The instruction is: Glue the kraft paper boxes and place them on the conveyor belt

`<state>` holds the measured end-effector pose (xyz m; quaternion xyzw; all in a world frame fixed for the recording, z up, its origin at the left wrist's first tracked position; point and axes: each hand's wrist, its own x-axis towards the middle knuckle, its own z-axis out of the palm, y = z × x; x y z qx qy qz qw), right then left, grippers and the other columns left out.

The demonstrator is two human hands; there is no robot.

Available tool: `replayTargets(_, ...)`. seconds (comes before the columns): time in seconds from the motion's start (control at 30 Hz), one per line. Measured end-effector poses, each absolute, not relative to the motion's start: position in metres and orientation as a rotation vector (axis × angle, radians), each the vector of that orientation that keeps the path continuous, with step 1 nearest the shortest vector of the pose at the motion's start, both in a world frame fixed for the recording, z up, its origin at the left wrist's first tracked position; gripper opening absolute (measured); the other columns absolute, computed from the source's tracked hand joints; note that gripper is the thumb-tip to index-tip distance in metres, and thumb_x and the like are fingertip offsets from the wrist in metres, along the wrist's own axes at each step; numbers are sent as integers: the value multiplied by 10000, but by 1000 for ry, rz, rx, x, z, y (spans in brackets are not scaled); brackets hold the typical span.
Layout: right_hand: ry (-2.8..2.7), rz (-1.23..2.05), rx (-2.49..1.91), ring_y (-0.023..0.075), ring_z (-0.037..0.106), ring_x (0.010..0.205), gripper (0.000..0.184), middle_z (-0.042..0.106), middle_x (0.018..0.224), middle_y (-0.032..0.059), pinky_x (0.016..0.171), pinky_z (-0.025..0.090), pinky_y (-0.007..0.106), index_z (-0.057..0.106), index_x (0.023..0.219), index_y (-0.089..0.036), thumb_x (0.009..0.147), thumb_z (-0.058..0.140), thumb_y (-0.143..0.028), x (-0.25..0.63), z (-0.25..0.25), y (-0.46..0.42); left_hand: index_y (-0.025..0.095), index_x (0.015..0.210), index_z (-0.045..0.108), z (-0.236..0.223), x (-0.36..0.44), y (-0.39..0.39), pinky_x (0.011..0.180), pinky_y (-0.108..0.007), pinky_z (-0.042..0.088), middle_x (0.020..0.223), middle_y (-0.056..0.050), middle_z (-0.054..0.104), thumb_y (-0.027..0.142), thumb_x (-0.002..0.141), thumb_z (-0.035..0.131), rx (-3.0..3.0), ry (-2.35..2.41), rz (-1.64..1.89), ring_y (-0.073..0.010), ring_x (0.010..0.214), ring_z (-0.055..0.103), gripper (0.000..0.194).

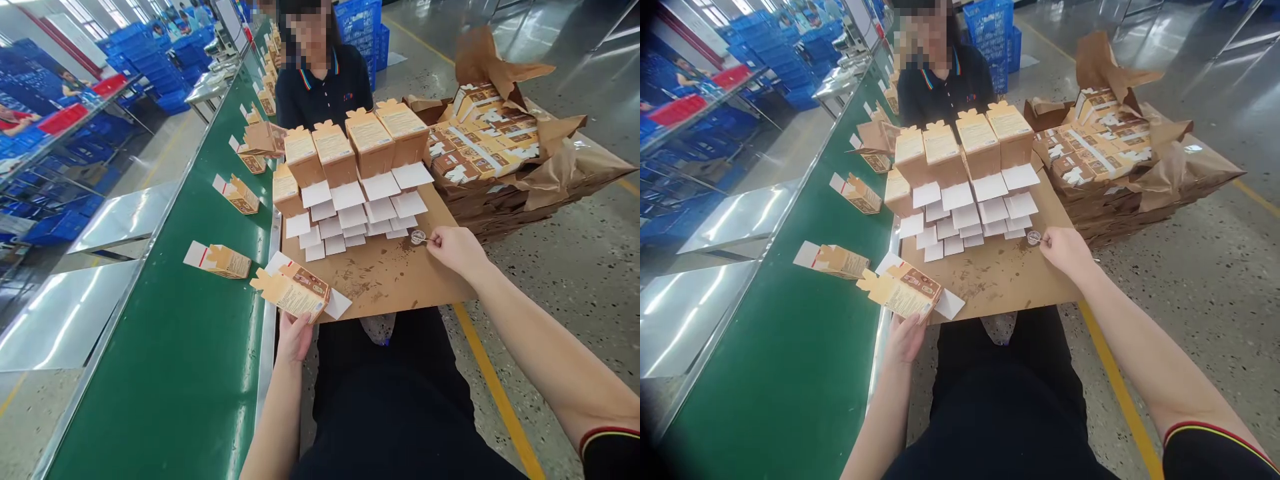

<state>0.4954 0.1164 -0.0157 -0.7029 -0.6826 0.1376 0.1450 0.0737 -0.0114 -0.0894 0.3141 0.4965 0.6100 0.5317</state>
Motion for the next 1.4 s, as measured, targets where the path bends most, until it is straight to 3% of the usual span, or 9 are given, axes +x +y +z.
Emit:
replayTargets(0.2, -1750, 342, -1950, 231, 686, 735, 146, 747, 761, 96, 723, 513, 344, 678, 793, -228, 921, 709, -166, 493, -13, 83, 288, 1488, 653, -76, 86, 2, 1265, -544, 539, 1556, -160, 717, 390, 662, 1104, 810, 1280, 1450, -375, 1474, 684, 946)
replayTargets(0.33, -1782, 625, -1579, 192, 689, 682, 136, 768, 791, 57, 676, 548, 311, 725, 872, -241, 987, 654, -237, 436, -42, 33, 265, 1466, 633, -78, 93, 6, 1237, -523, 564, 1499, -170, 737, 420, 670, 1101, 826, 1356, 1447, -355, 1428, 717, 937)
replayTargets(0.57, -1972, 798, -1200, 153, 603, 619, 216, 655, 705, -10, 631, 488, 276, 582, 777, -251, 965, 620, -151, 344, -93, -6, 257, 1313, 621, -79, 94, 11, 1179, -516, 606, 1392, -154, 761, 416, 627, 1119, 855, 1436, 1356, -339, 1317, 769, 862)
replayTargets(0.87, -2019, 745, -1233, 158, 545, 587, 261, 596, 681, -16, 596, 416, 282, 526, 761, -252, 962, 601, -103, 347, -101, 1, 279, 1362, 595, -73, 98, 9, 1161, -523, 615, 1402, -148, 747, 414, 670, 1097, 884, 1449, 1324, -344, 1335, 759, 866)
replayTargets(1.07, -1826, 703, -1303, 168, 632, 631, 225, 655, 707, 1, 638, 506, 274, 598, 795, -255, 1008, 598, -179, 360, -93, 7, 267, 1404, 559, -82, 112, 3, 1177, -509, 591, 1416, -156, 707, 427, 646, 1088, 1050, 1533, 1399, -361, 1403, 706, 939)
replayTargets(1.4, -1613, 752, -1374, 171, 657, 602, 212, 711, 711, 16, 619, 584, 295, 690, 819, -259, 1020, 635, -298, 383, -82, -17, 249, 1337, 649, -97, 119, -11, 1091, -532, 592, 1258, -137, 718, 373, 702, 1008, 1421, 1792, 1238, -387, 1248, 727, 740)
